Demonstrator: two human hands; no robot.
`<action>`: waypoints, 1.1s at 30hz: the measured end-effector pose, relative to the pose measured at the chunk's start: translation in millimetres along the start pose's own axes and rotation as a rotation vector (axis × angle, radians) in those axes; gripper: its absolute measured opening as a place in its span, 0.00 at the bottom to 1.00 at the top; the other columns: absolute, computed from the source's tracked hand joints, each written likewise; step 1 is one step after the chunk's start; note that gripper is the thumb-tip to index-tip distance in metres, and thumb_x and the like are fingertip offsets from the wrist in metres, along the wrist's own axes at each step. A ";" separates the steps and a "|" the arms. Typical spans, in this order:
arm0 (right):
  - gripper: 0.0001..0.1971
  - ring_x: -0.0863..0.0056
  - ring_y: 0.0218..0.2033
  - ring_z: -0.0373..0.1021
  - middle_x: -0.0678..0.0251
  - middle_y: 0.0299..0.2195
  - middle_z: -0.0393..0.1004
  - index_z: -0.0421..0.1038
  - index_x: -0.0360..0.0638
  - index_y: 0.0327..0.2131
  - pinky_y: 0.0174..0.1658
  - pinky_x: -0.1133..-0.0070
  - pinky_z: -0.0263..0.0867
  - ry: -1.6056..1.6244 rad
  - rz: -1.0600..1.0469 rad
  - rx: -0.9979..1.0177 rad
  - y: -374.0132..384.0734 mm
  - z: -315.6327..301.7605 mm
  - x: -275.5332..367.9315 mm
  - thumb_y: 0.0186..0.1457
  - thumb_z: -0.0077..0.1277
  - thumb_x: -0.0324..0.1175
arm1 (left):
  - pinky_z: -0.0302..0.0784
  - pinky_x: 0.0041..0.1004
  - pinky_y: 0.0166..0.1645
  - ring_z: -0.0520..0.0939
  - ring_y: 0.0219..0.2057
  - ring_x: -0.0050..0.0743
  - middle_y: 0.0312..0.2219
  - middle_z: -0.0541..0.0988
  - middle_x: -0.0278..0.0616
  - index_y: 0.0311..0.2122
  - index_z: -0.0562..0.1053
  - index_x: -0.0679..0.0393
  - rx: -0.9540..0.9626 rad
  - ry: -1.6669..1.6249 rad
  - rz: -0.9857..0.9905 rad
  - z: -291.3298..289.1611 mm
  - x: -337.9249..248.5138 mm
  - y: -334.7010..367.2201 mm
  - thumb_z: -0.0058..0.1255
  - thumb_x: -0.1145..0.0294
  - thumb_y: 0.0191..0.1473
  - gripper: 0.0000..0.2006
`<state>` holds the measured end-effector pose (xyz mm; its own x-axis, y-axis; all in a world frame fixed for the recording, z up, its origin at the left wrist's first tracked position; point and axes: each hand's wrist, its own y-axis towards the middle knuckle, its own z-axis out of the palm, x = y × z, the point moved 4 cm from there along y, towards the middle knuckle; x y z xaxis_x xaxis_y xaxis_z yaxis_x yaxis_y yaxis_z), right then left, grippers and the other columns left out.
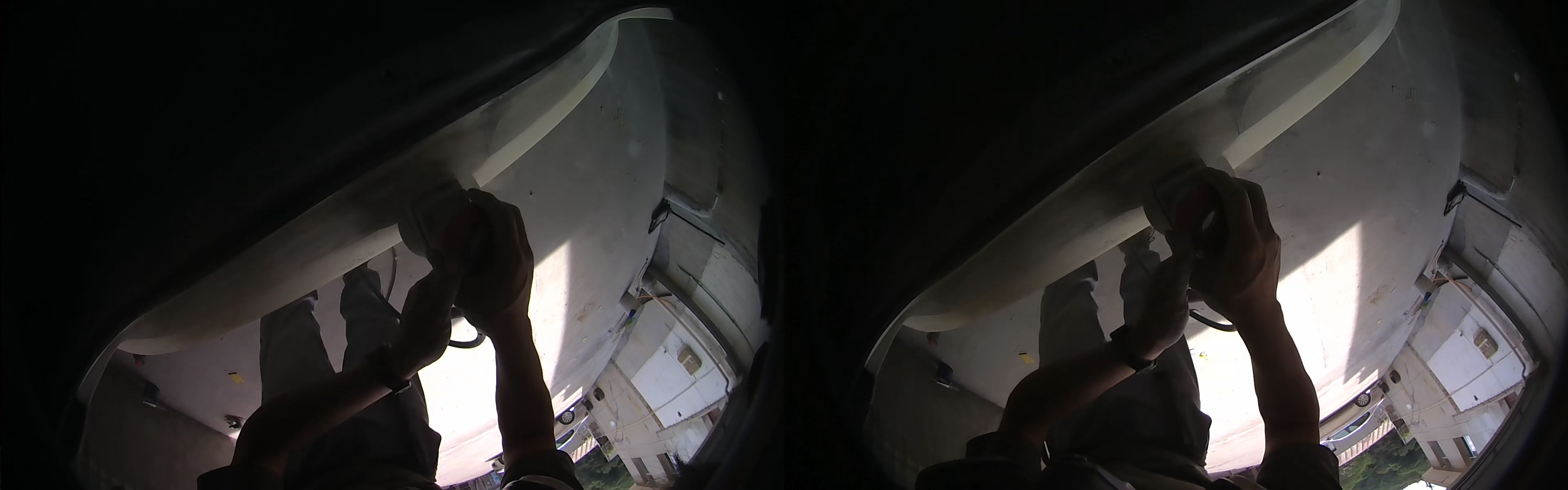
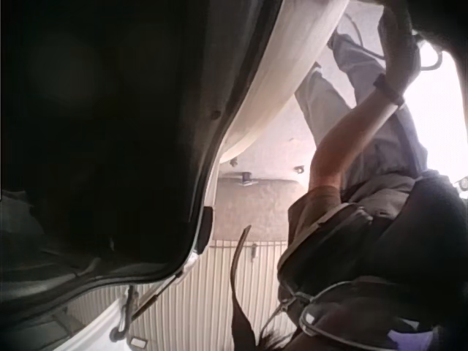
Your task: The person uses a pneumatic sander to smooth the rear bumper of a white car. They work along the bumper's edge and lower sections, then briefly switch to a yellow sanding block to continue smoothing the same area.
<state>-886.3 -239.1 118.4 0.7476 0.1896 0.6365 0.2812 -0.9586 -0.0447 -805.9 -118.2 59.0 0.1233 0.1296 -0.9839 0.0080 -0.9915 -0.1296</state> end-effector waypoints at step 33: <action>0.25 0.69 0.29 0.81 0.52 0.49 0.72 0.69 0.36 0.57 0.19 0.77 0.77 0.009 0.058 -0.091 40.5 1.5 -16.4 0.63 0.61 0.41 | 0.72 0.31 0.46 0.75 0.43 0.32 0.45 0.75 0.43 0.69 0.60 0.65 0.089 0.068 -0.249 -16.2 -3.7 42.8 0.38 0.71 0.75 0.22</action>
<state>-886.3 -280.8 105.0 0.7557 0.1317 0.6415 0.1817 -0.9833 -0.0121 -790.0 -161.3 59.1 0.1947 0.3655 -0.9102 -0.0409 -0.9241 -0.3799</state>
